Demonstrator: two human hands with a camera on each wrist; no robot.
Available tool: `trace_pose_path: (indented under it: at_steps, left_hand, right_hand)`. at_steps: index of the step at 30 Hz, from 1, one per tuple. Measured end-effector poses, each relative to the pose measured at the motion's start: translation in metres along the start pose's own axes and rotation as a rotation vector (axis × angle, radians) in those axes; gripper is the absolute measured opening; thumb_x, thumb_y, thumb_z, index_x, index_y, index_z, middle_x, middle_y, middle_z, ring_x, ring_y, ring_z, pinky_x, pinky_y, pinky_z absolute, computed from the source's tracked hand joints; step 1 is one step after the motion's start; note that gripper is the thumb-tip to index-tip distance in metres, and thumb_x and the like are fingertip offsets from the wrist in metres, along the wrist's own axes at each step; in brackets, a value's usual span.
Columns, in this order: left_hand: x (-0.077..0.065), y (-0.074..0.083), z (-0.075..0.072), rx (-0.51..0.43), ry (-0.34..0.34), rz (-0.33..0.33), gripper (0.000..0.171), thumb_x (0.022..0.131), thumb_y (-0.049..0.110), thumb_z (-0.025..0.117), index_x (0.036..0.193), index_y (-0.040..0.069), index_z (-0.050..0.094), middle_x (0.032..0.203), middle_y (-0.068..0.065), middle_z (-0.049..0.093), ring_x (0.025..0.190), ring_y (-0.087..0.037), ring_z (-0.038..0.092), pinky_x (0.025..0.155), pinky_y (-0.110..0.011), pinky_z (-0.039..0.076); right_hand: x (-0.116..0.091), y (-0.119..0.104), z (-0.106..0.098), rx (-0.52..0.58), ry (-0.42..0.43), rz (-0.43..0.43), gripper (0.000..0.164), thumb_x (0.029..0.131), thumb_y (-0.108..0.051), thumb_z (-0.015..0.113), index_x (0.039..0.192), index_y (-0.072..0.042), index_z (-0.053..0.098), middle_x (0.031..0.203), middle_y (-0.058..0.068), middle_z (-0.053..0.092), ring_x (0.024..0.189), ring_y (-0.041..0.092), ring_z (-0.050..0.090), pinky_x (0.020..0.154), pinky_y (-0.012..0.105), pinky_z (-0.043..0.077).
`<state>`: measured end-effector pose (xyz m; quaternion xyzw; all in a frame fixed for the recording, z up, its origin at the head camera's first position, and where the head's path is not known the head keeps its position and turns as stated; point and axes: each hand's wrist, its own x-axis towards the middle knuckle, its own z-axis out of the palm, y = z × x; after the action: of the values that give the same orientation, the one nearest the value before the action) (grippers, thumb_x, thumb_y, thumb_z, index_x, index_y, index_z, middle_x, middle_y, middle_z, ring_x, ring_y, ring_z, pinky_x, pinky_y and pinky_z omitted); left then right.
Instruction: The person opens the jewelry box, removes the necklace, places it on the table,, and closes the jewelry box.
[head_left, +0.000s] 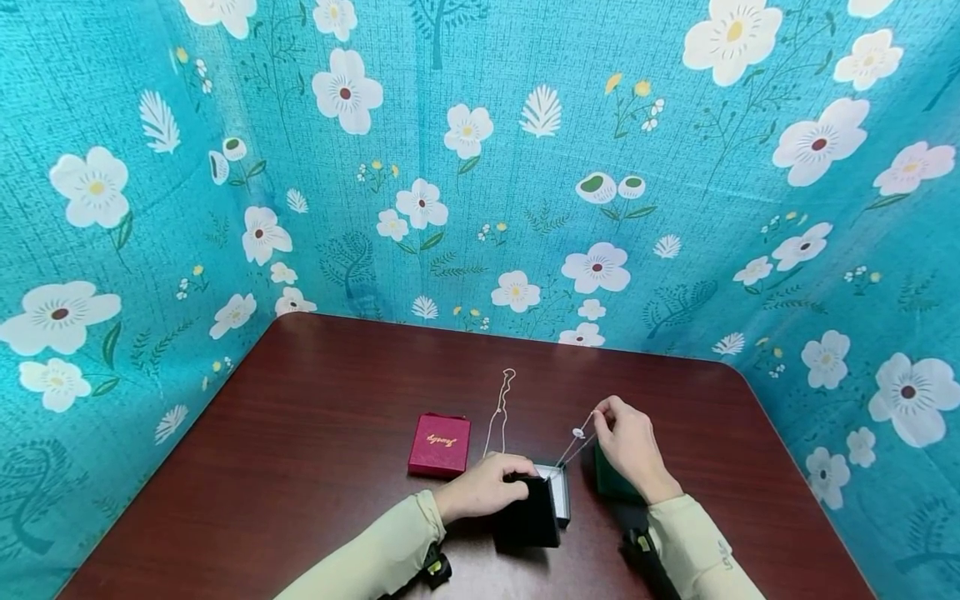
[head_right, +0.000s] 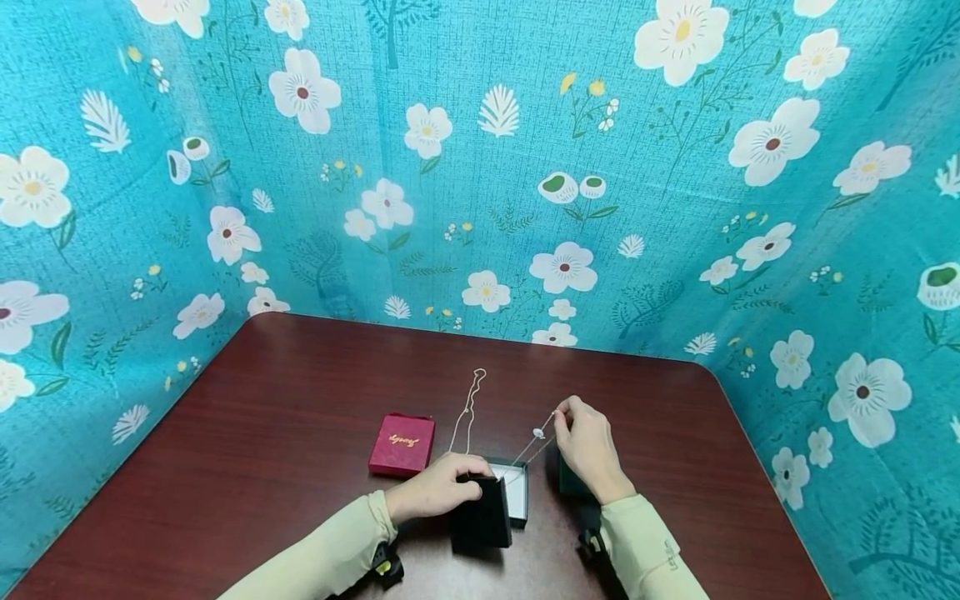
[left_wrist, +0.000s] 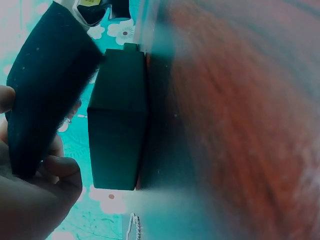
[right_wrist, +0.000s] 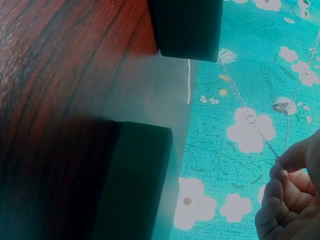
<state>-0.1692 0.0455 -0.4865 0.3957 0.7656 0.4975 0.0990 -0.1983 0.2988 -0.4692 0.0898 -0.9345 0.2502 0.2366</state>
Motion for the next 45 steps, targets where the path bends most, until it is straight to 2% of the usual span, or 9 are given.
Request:
trace_pose_path:
  at_steps: [6, 13, 19, 22, 32, 41, 45]
  left_hand:
    - [0.0, -0.001, -0.001, 0.011, -0.003, -0.023, 0.022, 0.076, 0.004, 0.05, 0.087, 0.008, 0.068, 0.082, 0.01, 0.061, 0.076, 0.001, 0.048, 0.07, -0.015, 0.042]
    - [-0.001, -0.002, -0.002, -0.007, 0.025, 0.043, 0.021, 0.074, 0.002, 0.051, 0.087, 0.007, 0.066, 0.083, 0.006, 0.06, 0.078, -0.001, 0.05, 0.072, -0.017, 0.043]
    - [0.0, 0.0, -0.001, -0.04, 0.083, -0.068, 0.017, 0.08, 0.004, 0.054, 0.09, 0.013, 0.065, 0.079, 0.012, 0.057, 0.073, -0.001, 0.051, 0.068, -0.019, 0.044]
    - [0.0, 0.002, -0.001, -0.049, 0.113, -0.103, 0.019, 0.081, 0.004, 0.054, 0.094, 0.013, 0.064, 0.077, 0.011, 0.057, 0.071, -0.002, 0.052, 0.066, -0.02, 0.044]
    - [-0.001, 0.003, 0.002, -0.092, 0.155, -0.143, 0.02, 0.081, 0.001, 0.055, 0.096, 0.012, 0.063, 0.074, 0.008, 0.058, 0.068, -0.003, 0.053, 0.066, -0.021, 0.044]
    - [-0.002, -0.001, 0.002, -0.085, 0.17, -0.148, 0.019, 0.081, 0.002, 0.056, 0.095, 0.013, 0.063, 0.073, 0.008, 0.057, 0.068, -0.003, 0.053, 0.065, -0.021, 0.044]
    - [-0.003, 0.001, 0.001, -0.081, 0.174, -0.16, 0.019, 0.082, 0.002, 0.056, 0.096, 0.013, 0.063, 0.074, 0.007, 0.057, 0.067, -0.002, 0.052, 0.065, -0.021, 0.044]
  right_hand:
    - [0.001, 0.002, 0.001, -0.006, 0.017, 0.004, 0.005, 0.087, -0.008, 0.062, 0.083, -0.01, 0.06, 0.065, -0.003, 0.054, 0.05, 0.01, 0.044, 0.048, 0.027, 0.039]
    - [0.0, 0.003, 0.001, -0.004, -0.007, 0.044, 0.004, 0.088, -0.009, 0.061, 0.084, -0.01, 0.061, 0.065, -0.003, 0.054, 0.051, 0.01, 0.045, 0.049, 0.028, 0.039]
    - [0.001, 0.006, -0.001, 0.001, 0.006, 0.041, 0.004, 0.09, -0.011, 0.06, 0.086, -0.008, 0.06, 0.066, -0.001, 0.054, 0.051, 0.011, 0.044, 0.049, 0.028, 0.039]
    - [0.002, 0.007, -0.003, 0.009, 0.005, 0.045, 0.006, 0.091, -0.012, 0.06, 0.087, -0.007, 0.06, 0.066, -0.001, 0.053, 0.051, 0.011, 0.045, 0.048, 0.028, 0.039]
    - [0.011, 0.013, -0.008, 0.004, -0.014, 0.072, 0.005, 0.092, -0.011, 0.058, 0.089, -0.007, 0.06, 0.067, 0.0, 0.056, 0.05, 0.011, 0.046, 0.048, 0.029, 0.04]
    - [0.019, 0.023, -0.008, -0.022, -0.035, 0.095, 0.007, 0.092, -0.012, 0.058, 0.089, -0.006, 0.061, 0.069, 0.002, 0.058, 0.053, 0.014, 0.047, 0.052, 0.032, 0.04]
    - [0.019, 0.026, -0.007, -0.02, -0.054, 0.109, 0.008, 0.092, -0.012, 0.057, 0.09, -0.006, 0.061, 0.069, 0.002, 0.057, 0.054, 0.014, 0.047, 0.052, 0.032, 0.04]
